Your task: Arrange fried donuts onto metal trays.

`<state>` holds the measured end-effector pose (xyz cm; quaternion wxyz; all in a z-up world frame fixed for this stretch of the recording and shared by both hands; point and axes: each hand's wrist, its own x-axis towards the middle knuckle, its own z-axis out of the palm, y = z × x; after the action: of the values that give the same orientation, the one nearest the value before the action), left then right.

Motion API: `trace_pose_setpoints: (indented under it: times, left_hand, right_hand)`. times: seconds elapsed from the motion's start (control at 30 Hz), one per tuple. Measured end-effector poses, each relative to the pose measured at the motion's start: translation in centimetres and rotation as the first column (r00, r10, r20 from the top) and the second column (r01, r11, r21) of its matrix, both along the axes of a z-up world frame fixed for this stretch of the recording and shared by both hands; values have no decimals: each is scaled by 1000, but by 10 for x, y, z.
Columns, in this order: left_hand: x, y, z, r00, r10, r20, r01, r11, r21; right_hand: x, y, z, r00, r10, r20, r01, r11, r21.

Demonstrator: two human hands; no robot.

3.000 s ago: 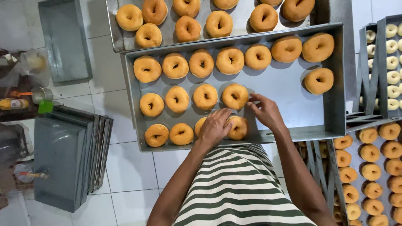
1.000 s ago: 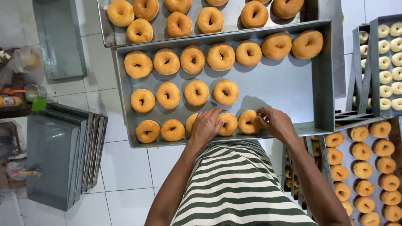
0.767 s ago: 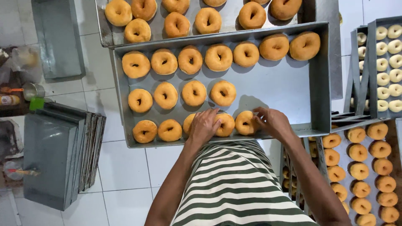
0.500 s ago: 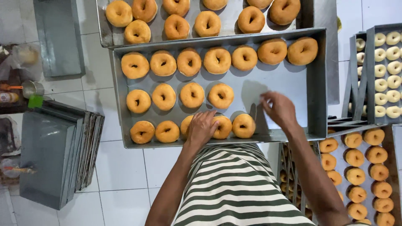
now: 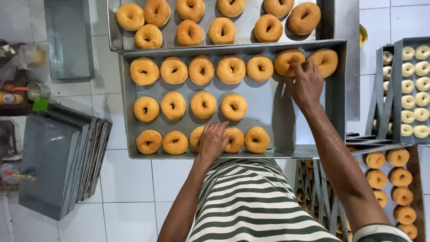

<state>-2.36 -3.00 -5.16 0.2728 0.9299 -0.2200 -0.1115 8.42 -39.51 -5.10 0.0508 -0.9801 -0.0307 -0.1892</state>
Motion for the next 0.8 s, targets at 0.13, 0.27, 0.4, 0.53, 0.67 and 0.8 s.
trace_pose_setpoints:
  times: [0.13, 0.27, 0.4, 0.53, 0.67, 0.8]
  left_hand:
    - [1, -1, 3, 1000, -17, 5, 17, 1000, -11]
    - [4, -1, 10, 1000, -12, 14, 12, 1000, -6]
    - [12, -2, 21, 999, -45, -5, 45, 999, 17]
    - [18, -2, 26, 997, -76, -8, 76, 997, 25]
    - [23, 0, 27, 996, -83, 20, 83, 997, 4]
    - [23, 7, 30, 996, -78, 51, 81, 995, -53]
  right_hand:
    - [-10, 0, 0, 1000, -6, -1, 6, 1000, -4]
    - [-30, -2, -5, 994, -23, -103, 23, 1000, 3]
    - [-56, 15, 10, 987, -83, -141, 76, 996, -57]
    - [-89, 28, 13, 970, -118, -211, 104, 991, -79]
    - [-110, 38, 23, 943, -147, -299, 166, 985, 39]
    - [-113, 27, 23, 908, -208, -365, 344, 866, 363]
